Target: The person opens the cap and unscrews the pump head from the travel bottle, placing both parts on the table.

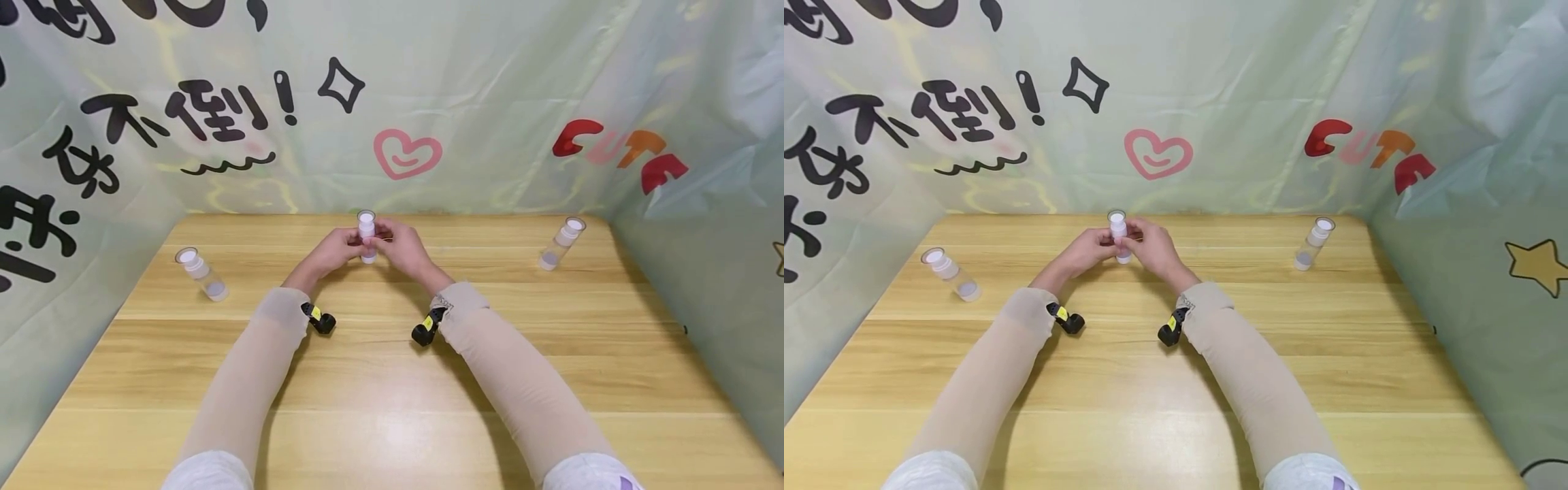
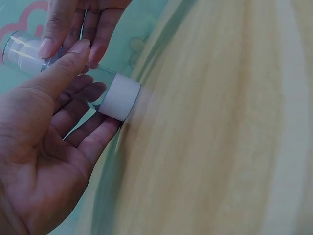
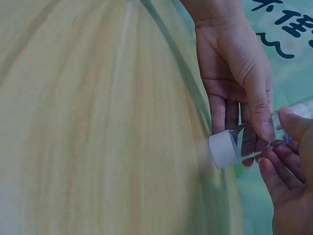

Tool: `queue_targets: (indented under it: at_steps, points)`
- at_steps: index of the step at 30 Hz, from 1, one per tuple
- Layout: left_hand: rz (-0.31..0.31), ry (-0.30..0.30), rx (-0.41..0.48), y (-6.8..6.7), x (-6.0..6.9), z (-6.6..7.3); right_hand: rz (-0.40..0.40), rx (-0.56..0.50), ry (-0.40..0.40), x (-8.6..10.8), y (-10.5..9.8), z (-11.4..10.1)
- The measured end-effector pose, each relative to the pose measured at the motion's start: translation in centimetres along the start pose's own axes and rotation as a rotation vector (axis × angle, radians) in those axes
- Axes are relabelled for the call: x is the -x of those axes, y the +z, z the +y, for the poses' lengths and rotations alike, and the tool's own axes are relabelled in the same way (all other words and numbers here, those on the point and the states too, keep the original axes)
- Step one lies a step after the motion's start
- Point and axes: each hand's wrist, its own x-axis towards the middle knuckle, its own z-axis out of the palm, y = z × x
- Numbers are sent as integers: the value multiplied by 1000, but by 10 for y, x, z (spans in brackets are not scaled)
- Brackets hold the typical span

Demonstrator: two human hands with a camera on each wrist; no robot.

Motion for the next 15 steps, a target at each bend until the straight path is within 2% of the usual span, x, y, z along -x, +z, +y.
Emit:
queue_targets:
  at_steps: [9, 15]
  points:
    - [14, 3, -89, 3, 11, 5, -2, 15, -5, 10, 2, -2]
    - [-3, -9, -62, 8, 18, 8, -4, -2, -8, 18, 3, -1]
